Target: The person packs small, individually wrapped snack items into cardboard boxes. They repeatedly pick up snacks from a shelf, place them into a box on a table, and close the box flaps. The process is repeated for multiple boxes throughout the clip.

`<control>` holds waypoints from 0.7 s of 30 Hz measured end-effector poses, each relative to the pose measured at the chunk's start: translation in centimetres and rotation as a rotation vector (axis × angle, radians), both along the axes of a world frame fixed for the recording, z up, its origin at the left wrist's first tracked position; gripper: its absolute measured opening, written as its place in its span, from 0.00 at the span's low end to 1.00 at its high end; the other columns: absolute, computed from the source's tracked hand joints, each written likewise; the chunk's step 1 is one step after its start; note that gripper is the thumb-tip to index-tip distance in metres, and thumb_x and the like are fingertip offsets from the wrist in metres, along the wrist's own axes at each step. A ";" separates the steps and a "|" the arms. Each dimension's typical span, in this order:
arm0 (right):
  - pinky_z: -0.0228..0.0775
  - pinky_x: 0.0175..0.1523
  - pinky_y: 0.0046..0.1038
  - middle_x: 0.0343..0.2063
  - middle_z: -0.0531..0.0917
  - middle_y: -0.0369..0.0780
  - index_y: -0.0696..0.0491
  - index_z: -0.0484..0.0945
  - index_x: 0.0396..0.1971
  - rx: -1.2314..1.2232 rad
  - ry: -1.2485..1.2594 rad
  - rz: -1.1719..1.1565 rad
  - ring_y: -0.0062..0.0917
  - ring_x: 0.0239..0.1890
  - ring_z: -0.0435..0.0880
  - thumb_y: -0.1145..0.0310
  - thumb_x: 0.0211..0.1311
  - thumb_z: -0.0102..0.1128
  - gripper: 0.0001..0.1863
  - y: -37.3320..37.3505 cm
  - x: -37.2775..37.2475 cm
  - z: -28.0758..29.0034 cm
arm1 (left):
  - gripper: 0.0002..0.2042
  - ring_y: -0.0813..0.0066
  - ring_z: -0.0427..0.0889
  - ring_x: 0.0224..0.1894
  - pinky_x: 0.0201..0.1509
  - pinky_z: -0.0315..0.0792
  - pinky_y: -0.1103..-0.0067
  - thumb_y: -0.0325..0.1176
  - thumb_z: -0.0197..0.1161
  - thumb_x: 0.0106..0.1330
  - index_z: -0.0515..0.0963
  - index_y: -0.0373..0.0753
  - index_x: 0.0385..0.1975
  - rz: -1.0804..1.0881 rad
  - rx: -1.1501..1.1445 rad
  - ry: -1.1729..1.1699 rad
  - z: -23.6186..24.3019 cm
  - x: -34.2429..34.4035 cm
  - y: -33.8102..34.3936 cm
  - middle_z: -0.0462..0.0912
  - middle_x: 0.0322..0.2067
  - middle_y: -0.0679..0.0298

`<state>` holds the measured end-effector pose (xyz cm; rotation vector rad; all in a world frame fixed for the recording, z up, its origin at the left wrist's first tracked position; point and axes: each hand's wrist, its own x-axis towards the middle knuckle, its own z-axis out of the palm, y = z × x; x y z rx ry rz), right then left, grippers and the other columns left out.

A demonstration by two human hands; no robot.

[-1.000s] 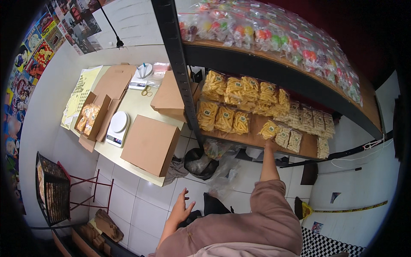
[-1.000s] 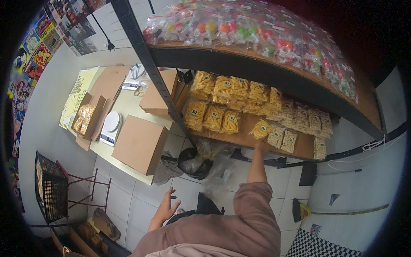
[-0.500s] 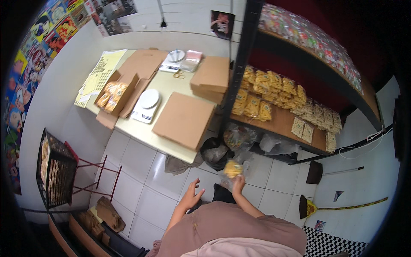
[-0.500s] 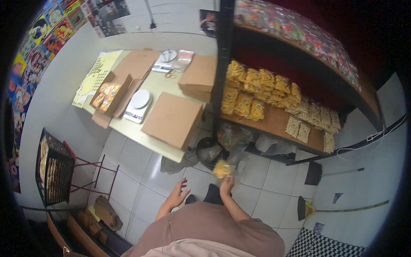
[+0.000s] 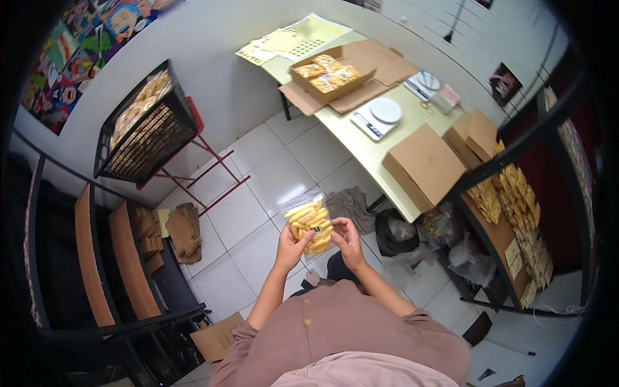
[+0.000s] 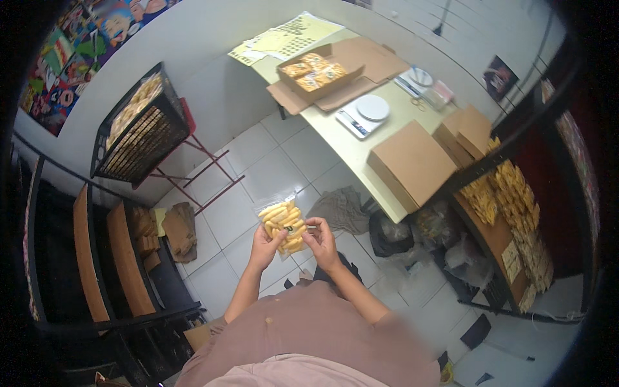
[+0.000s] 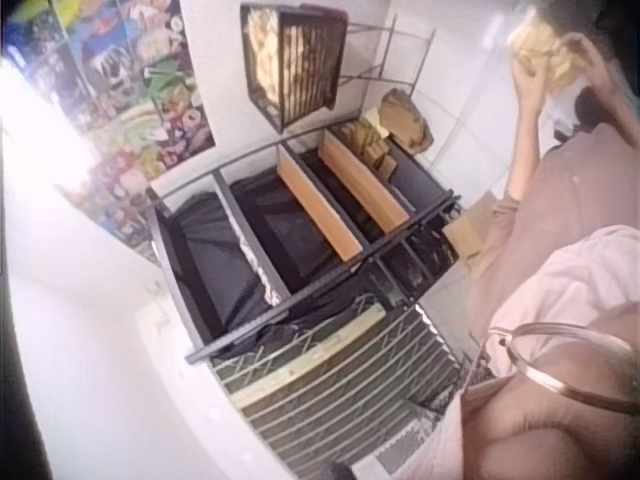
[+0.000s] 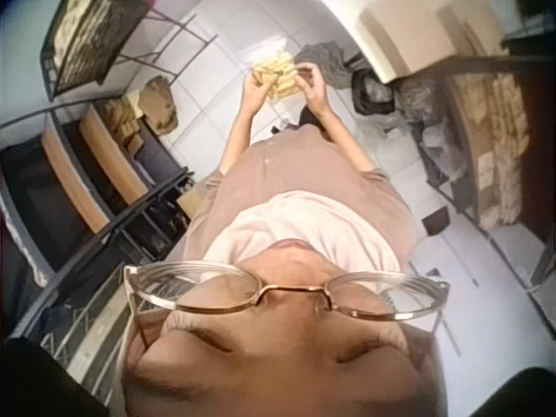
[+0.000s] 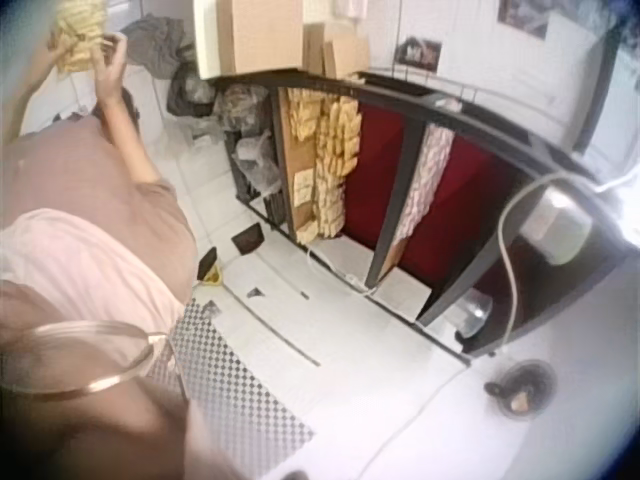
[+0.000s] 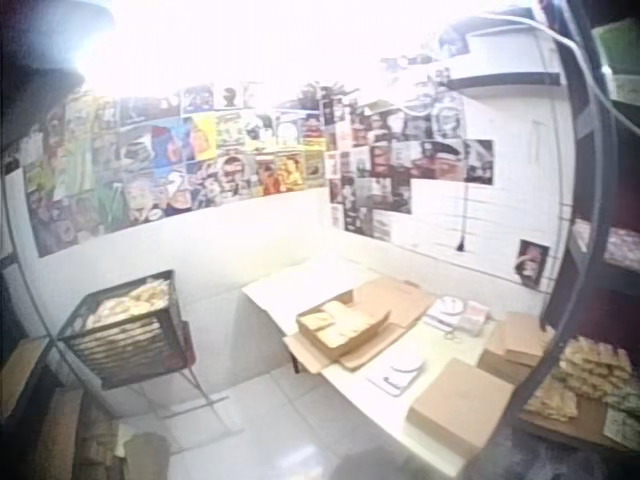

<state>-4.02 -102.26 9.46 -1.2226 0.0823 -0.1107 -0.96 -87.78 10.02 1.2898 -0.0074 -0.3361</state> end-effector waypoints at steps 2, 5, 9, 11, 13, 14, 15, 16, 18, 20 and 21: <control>0.66 0.39 0.18 0.34 0.74 0.39 0.60 0.70 0.36 -0.127 0.102 0.102 0.16 0.35 0.74 0.71 0.52 0.56 0.13 0.9 2.0 0.0 | 0.18 0.75 0.73 0.44 0.47 0.68 0.80 0.24 0.56 0.56 0.62 0.33 0.46 0.044 -0.010 -0.011 0.2 0.8 1.6 0.72 0.42 0.59; 0.66 0.36 0.16 0.29 0.77 0.35 0.61 0.70 0.38 -0.126 0.103 0.266 0.14 0.32 0.74 0.73 0.51 0.58 0.14 1.5 4.9 -0.7 | 0.17 0.75 0.73 0.43 0.46 0.68 0.79 0.26 0.56 0.56 0.63 0.32 0.46 0.119 -0.029 -0.024 -0.3 2.4 2.5 0.72 0.42 0.60; 0.65 0.40 0.17 0.33 0.76 0.36 0.60 0.70 0.39 -0.164 0.085 0.329 0.15 0.35 0.74 0.74 0.51 0.57 0.14 2.8 9.4 -2.4 | 0.16 0.75 0.74 0.42 0.46 0.68 0.80 0.27 0.56 0.57 0.65 0.31 0.44 0.258 -0.010 0.014 -2.3 6.8 3.8 0.73 0.41 0.59; 0.63 0.44 0.16 0.38 0.74 0.36 0.60 0.68 0.42 -0.114 0.082 0.345 0.15 0.40 0.71 0.75 0.51 0.57 0.17 3.3 12.3 -2.7 | 0.16 0.74 0.74 0.43 0.47 0.68 0.80 0.26 0.56 0.57 0.64 0.31 0.45 0.275 0.011 -0.021 -2.7 9.8 3.7 0.73 0.41 0.59; 0.64 0.42 0.18 0.35 0.76 0.36 0.60 0.70 0.40 -0.287 0.070 0.372 0.15 0.36 0.73 0.74 0.51 0.57 0.15 3.1 16.3 -3.6 | 0.18 0.74 0.73 0.43 0.48 0.68 0.80 0.26 0.57 0.56 0.63 0.31 0.45 0.315 0.032 -0.068 -3.0 13.6 3.4 0.72 0.42 0.58; 0.65 0.40 0.18 0.33 0.77 0.37 0.61 0.71 0.39 -0.383 0.107 0.376 0.16 0.35 0.74 0.73 0.51 0.58 0.15 2.7 18.5 -3.9 | 0.19 0.73 0.73 0.43 0.48 0.68 0.80 0.26 0.58 0.54 0.63 0.31 0.45 0.298 0.029 -0.091 -3.1 15.8 3.1 0.72 0.41 0.58; 0.65 0.39 0.20 0.31 0.78 0.39 0.61 0.71 0.39 -0.449 0.074 0.356 0.19 0.33 0.74 0.71 0.50 0.59 0.16 2.4 20.8 -3.3 | 0.20 0.73 0.73 0.43 0.48 0.68 0.80 0.25 0.59 0.53 0.63 0.31 0.45 0.280 0.032 -0.116 -2.7 18.1 2.9 0.72 0.41 0.58; 0.66 0.37 0.22 0.30 0.78 0.42 0.61 0.71 0.39 -0.515 0.043 0.334 0.21 0.32 0.75 0.68 0.48 0.59 0.18 1.9 23.2 -2.4 | 0.21 0.73 0.73 0.44 0.48 0.67 0.80 0.25 0.61 0.52 0.63 0.31 0.46 0.260 0.035 -0.139 -2.3 20.5 2.6 0.72 0.41 0.58; 0.66 0.37 0.26 0.29 0.78 0.46 0.61 0.71 0.39 -0.607 -0.014 0.277 0.27 0.31 0.76 0.65 0.47 0.60 0.20 0.5 27.9 -0.7 | 0.25 0.74 0.73 0.44 0.49 0.67 0.78 0.21 0.64 0.46 0.63 0.31 0.45 0.176 0.093 -0.183 -1.7 25.9 1.6 0.73 0.40 0.59; 0.66 0.38 0.28 0.30 0.77 0.49 0.61 0.71 0.39 -0.660 -0.065 0.213 0.32 0.32 0.76 0.64 0.47 0.59 0.21 -1.2 32.4 0.7 | 0.26 0.73 0.73 0.44 0.49 0.67 0.78 0.21 0.65 0.45 0.62 0.30 0.46 0.055 0.162 -0.179 -0.9 31.3 0.5 0.72 0.41 0.59; 0.66 0.40 0.31 0.32 0.77 0.49 0.61 0.71 0.39 -0.717 -0.082 0.167 0.35 0.34 0.76 0.65 0.48 0.58 0.20 -2.0 34.4 1.8 | 0.28 0.71 0.70 0.47 0.48 0.67 0.78 0.22 0.62 0.49 0.57 0.32 0.50 -0.023 0.189 -0.187 -1.1 33.7 0.2 0.68 0.46 0.57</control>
